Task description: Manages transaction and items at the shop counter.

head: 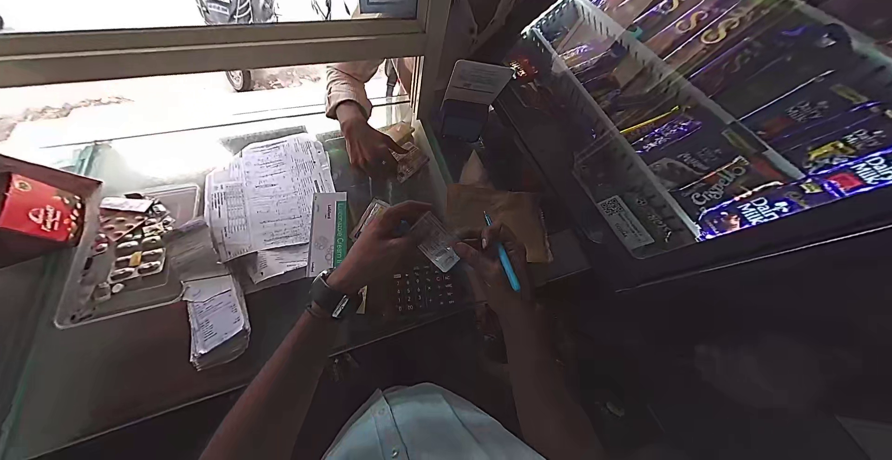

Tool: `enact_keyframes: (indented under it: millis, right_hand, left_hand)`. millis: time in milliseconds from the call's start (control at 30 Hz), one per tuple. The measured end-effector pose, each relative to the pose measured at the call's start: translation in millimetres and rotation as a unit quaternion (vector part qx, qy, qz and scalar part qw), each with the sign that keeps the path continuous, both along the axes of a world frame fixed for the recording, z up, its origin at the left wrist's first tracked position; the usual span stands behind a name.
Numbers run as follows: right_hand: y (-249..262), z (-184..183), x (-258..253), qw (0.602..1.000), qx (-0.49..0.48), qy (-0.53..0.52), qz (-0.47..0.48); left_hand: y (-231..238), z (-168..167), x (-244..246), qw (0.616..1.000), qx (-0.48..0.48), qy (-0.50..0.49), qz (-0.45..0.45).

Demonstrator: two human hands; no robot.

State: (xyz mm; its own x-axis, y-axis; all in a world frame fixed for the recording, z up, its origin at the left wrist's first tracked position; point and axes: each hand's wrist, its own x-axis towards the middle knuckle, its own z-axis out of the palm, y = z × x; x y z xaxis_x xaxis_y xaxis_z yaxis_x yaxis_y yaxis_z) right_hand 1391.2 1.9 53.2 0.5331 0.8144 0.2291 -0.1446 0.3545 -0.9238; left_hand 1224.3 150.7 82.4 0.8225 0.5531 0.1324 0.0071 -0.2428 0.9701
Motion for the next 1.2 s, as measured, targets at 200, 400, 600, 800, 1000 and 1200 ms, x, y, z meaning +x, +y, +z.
enact_keyframes:
  millis: [200,400,600,800,1000,1200]
  right_hand:
    - [-4,-11,-18,1.000,-0.013,-0.008,-0.020]
    - [-4,-14,-17,0.999,-0.016,0.011,-0.027]
    - [-1,-17,-20,0.999,-0.020,0.028,-0.012]
    - [-5,-19,-15,0.999,-0.038,0.033,-0.002]
    - [-35,-46,62,0.978,-0.080,0.048,-0.187]
    - [-27,-68,108,0.968,-0.145,-0.123,-0.163]
  left_hand:
    - [1,-1,18,0.998,0.001,0.002,0.069]
    - [-5,0,18,0.995,-0.056,-0.008,0.088]
    - [-5,-1,13,0.993,-0.066,0.006,0.096]
    - [5,-8,7,0.993,-0.045,0.029,0.102]
    - [50,-12,-5,0.899,0.219,0.339,0.170]
    - [11,-16,25,0.832,0.366,0.335,0.247]
